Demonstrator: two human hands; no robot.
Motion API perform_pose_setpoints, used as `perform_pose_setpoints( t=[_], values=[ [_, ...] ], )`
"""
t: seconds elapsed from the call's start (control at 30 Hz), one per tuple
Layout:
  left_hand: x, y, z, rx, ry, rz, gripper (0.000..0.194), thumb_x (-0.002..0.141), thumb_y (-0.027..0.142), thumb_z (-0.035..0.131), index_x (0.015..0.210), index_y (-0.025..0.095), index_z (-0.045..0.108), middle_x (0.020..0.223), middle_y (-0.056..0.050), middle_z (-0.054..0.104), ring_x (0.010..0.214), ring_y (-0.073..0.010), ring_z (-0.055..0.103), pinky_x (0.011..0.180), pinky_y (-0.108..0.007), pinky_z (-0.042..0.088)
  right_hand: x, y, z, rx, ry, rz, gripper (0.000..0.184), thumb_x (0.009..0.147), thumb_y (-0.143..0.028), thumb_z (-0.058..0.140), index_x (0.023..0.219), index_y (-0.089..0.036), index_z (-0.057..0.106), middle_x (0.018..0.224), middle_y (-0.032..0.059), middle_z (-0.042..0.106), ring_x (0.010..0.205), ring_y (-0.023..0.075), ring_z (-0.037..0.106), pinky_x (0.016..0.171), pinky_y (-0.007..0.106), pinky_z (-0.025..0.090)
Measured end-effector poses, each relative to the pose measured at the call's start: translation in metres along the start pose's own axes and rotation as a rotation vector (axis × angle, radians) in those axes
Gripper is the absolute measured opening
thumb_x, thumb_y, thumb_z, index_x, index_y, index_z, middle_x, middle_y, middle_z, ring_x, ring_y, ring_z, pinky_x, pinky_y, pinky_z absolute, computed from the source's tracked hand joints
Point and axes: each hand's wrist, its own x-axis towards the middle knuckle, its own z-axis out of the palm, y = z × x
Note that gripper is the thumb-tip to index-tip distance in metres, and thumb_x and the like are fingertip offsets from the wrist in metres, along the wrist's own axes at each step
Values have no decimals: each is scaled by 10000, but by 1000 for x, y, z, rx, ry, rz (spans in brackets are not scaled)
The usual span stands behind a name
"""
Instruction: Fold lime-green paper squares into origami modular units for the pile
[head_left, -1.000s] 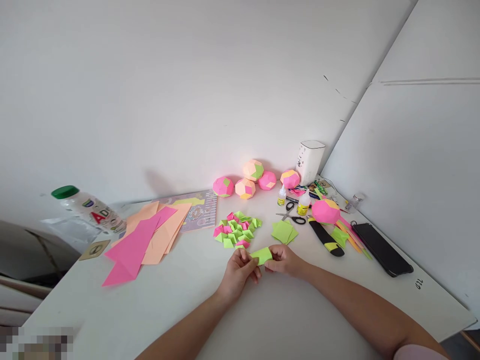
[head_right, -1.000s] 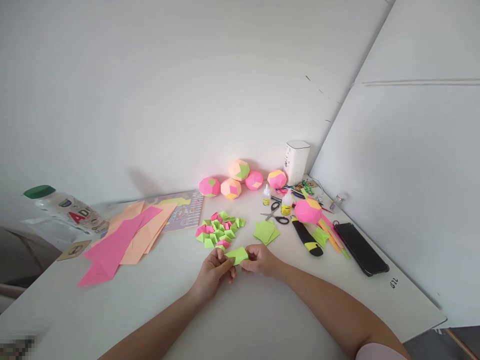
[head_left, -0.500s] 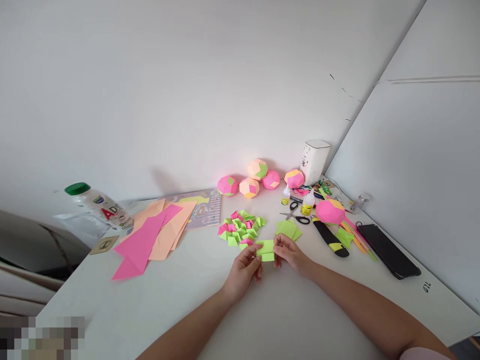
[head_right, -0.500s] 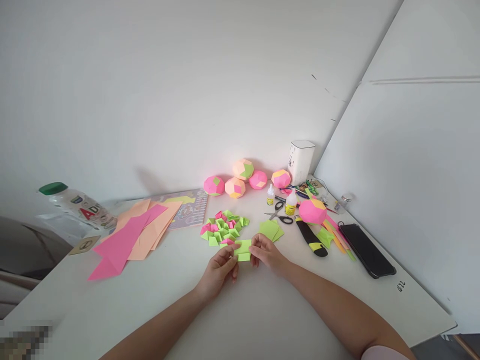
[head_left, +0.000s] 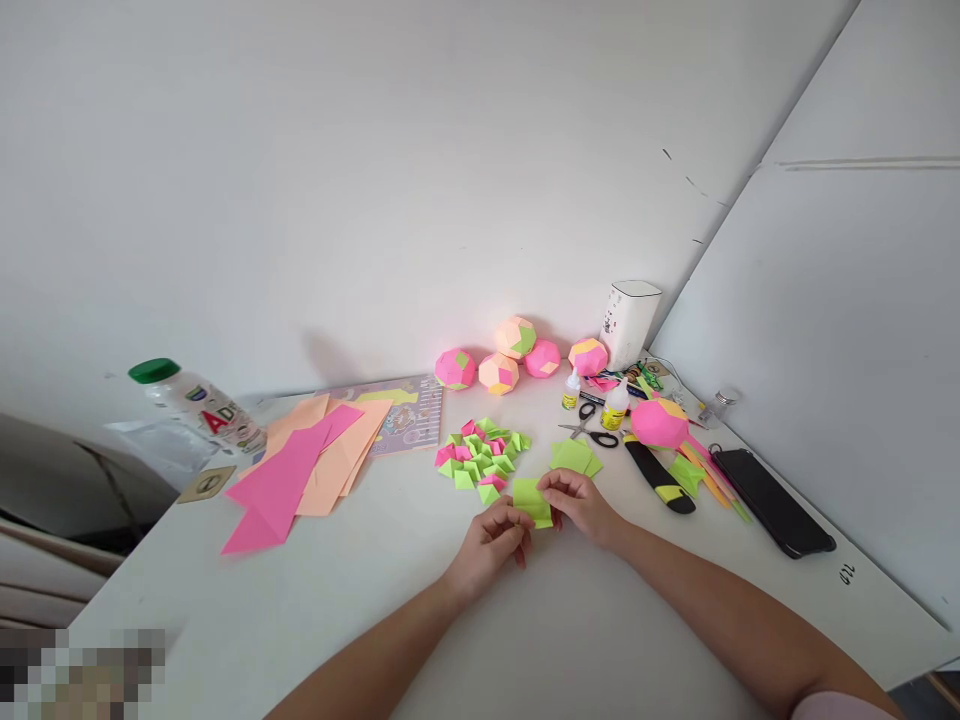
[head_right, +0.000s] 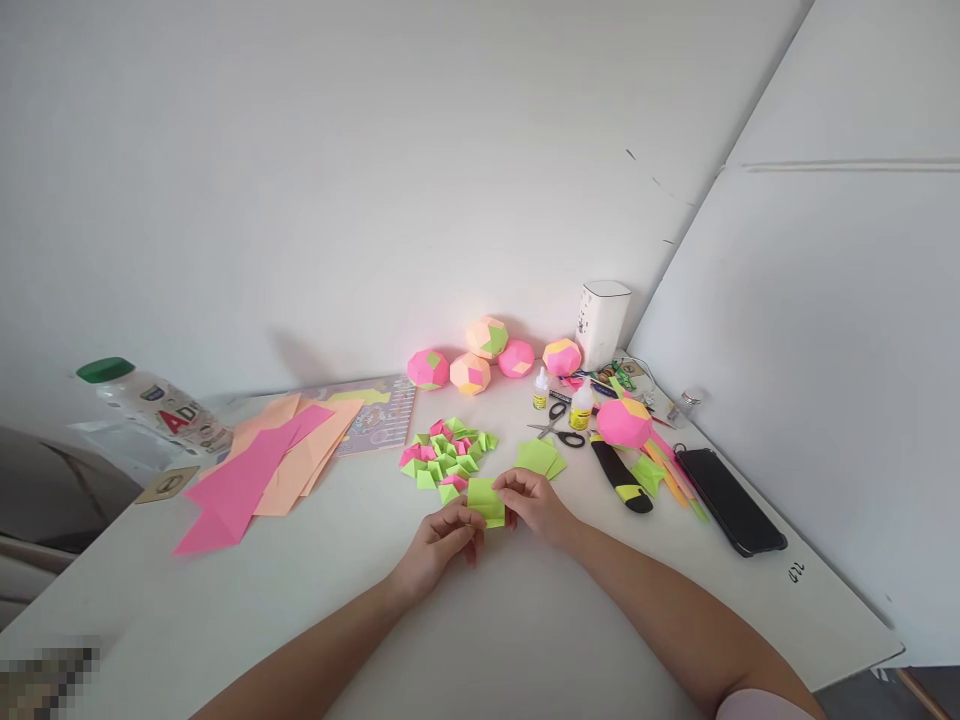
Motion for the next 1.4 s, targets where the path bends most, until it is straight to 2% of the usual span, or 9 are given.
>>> perform_pose_setpoints(
  t=[0.13, 0.27, 0.5, 0.67, 0.8, 0.93, 1.07, 1.23, 1.4],
  values=[
    [1, 0, 1, -8, 17, -15, 220, 780, 355, 569, 723, 144, 590, 614, -1, 568, 490, -104, 532, 501, -256, 470, 1, 1, -1, 27, 17, -18, 189, 749, -329, 626, 814, -161, 568, 535, -57, 531, 424, 79, 501, 409, 199, 421],
    [6, -7, 1, -125, 136, -52, 256, 714, 352, 656, 845, 144, 583, 552, 21, 558, 486, -111, 523, 461, -241, 462, 0, 3, -2, 23, -44, -5, 181, 741, -276, 626, 865, -160, 565, 520, -60, 544, 437, 91, 534, 427, 202, 423],
    [10, -7, -5, -321, 214, -20, 480, 684, 287, 700, 1100, 184, 482, 742, 14, 538, 574, -104, 544, 433, -217, 474, -4, 7, -4, -124, -178, -34, 292, 773, -225, 569, 1050, -137, 598, 618, 0, 610, 572, 119, 594, 513, 224, 450],
    [11, -5, -4, -256, 194, -79, 388, 682, 291, 703, 992, 156, 512, 727, 5, 533, 615, -120, 560, 468, -236, 505, -9, 9, 1, -286, -170, -126, 412, 815, -211, 508, 1224, -156, 505, 676, 20, 608, 636, 135, 610, 522, 225, 458],
    [11, -4, -3, -313, 240, -40, 466, 669, 268, 718, 1060, 182, 478, 868, -23, 549, 667, -124, 560, 459, -238, 515, -12, 9, 5, -513, -150, -381, 376, 828, -208, 474, 1197, -161, 531, 806, 59, 611, 552, 97, 555, 471, 205, 433],
    [11, -1, -4, -323, 161, -67, 351, 711, 304, 682, 975, 140, 521, 699, -6, 562, 635, -128, 558, 475, -235, 509, -14, 8, 7, -711, -153, -591, 466, 844, -183, 436, 1308, -183, 402, 813, 48, 592, 528, 85, 485, 457, 193, 414],
    [10, 0, -3, -315, 158, -62, 286, 725, 355, 659, 861, 138, 532, 629, -3, 575, 606, -136, 573, 461, -231, 491, -14, 7, 8, -797, -182, -626, 520, 840, -160, 428, 1350, -183, 326, 863, 63, 592, 600, 105, 519, 479, 195, 424],
    [10, -2, -4, -372, 148, -29, 214, 738, 306, 631, 828, 152, 514, 625, -7, 604, 565, -131, 579, 431, -223, 477, -14, 8, 7, -791, -174, -592, 446, 838, -156, 427, 1280, -218, 426, 945, 80, 594, 552, 95, 488, 474, 208, 420],
    [11, -6, -7, -370, 110, -71, 212, 705, 283, 627, 775, 157, 471, 521, 12, 588, 393, -123, 546, 357, -227, 446, -10, 12, 3, -649, -85, -589, 290, 804, -163, 488, 1071, -221, 584, 1137, 122, 529, 718, 145, 560, 507, 236, 469]
  ],
)
